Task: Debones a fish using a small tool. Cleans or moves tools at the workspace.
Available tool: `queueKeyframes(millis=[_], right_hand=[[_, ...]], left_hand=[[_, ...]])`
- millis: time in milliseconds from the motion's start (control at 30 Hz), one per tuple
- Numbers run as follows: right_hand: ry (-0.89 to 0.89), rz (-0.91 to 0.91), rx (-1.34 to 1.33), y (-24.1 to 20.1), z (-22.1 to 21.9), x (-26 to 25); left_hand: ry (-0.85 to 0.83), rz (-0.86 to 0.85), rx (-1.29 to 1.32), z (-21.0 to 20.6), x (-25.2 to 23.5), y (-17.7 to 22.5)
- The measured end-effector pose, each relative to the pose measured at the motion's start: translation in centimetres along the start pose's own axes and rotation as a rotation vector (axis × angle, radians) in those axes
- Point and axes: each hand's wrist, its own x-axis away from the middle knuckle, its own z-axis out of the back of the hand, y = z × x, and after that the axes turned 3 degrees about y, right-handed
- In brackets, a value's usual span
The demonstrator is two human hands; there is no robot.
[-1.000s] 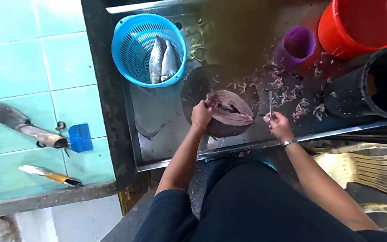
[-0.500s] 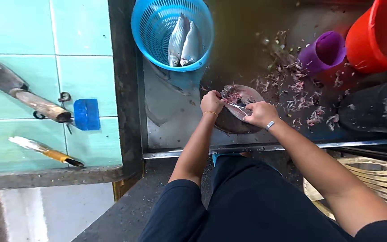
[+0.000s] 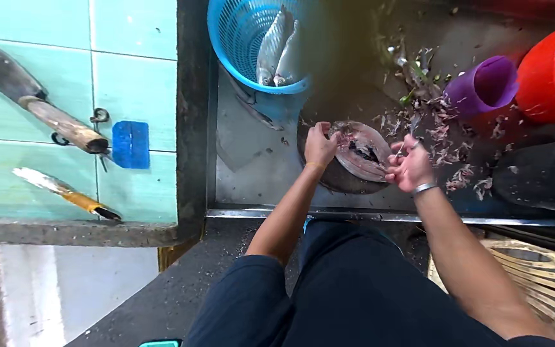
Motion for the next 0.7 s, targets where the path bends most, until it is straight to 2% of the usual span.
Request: queueKeyframes(millis=[67, 100, 133, 167, 200, 233, 267, 367, 433, 500, 700], right_hand=[[0.021, 0.255, 0.439, 2.3, -1.2, 1.2], [0.008, 0.389, 0.653, 3.6, -2.0, 1.4], [-0.016, 0.473, 0.839, 4.7, -2.6, 2.0], [-0.038, 0.522, 0.972, 5.4, -2.8, 2.4], [-0.055, 0.546, 1.076, 5.3, -2.8, 2.2], [-0.064, 0.55, 1.153, 5.2, -2.7, 1.8], [-0.076, 0.548, 1.211, 5.4, -2.3, 1.4], [-0.113, 0.561, 1.338, 5.6, -1.4, -0.4], [-0.159, 0.54, 1.387, 5.2, -1.5, -1.3], [-0.208, 0.515, 1.423, 4.9, -1.8, -1.8], [-0.268, 0.528, 1.471, 5.0, -2.9, -3.1]], left_hand=[[-0.18, -0.009, 0.433, -2.6, 3.6, 1.5], [-0.244, 0.057, 0.578, -3.6, 5.2, 2.0], [-0.218, 0.129, 0.684, -4.3, 6.3, 1.7], [-0.103, 0.173, 0.747, -4.3, 6.3, 1.1], [0.074, 0.14, 0.735, -3.7, 4.8, 0.3], [0.214, 0.051, 0.622, -2.6, 3.0, -0.6], [0.266, -0.038, 0.446, -1.4, 1.7, -1.4], [0.162, -0.163, -0.027, 0.0, -0.2, -1.5], [0.068, -0.18, -0.21, -0.7, -1.0, -1.8], [0.017, -0.159, -0.316, -1.2, -1.4, -1.9], [0.016, -0.089, -0.316, -1.0, -1.6, -1.7]])
